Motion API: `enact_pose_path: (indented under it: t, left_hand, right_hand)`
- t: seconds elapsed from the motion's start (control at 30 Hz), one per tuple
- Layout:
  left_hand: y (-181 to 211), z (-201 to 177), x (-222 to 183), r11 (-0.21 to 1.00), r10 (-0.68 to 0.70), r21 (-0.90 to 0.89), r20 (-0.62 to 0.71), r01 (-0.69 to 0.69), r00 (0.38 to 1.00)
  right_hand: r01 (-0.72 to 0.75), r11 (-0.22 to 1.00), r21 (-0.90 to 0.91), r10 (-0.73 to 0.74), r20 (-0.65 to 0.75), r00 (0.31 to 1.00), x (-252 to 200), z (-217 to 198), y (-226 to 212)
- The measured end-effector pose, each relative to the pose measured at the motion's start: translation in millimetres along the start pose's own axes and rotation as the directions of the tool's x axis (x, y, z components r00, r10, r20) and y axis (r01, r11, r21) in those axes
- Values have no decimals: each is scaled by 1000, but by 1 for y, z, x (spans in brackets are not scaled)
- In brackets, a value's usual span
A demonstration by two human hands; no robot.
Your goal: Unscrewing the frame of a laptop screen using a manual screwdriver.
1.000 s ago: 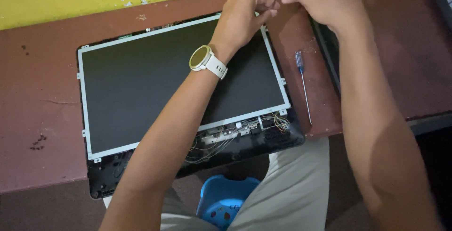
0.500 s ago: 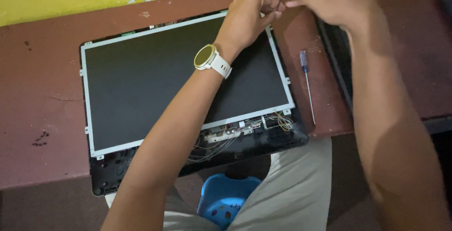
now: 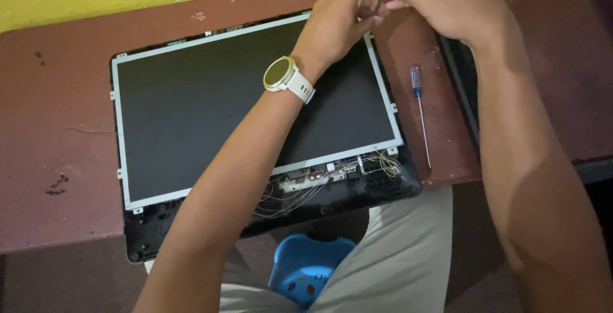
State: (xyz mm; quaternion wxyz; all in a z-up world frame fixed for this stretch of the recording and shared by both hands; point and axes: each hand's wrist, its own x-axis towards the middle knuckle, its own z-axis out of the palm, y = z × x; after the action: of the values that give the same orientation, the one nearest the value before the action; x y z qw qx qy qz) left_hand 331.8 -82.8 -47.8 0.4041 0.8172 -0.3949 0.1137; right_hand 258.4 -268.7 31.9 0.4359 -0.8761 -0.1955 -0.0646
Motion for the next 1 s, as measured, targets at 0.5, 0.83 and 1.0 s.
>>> enact_pose_path:
  t: [0.5,0.83,1.0]
  left_hand:
    - [0,6,0,997,53,-58,13,-52,999]
    - [-4,8,0,997,30,-71,8,-30,1000]
    - [-5,10,-1,1000,-4,-19,12,4,1000]
  right_hand:
    - [-30,999,42,39,-220,975,2,10,29]
    - [24,999,35,-15,-237,971,-2,15,17]
    - [204,977,-53,-206,-443,873,0,39,21]
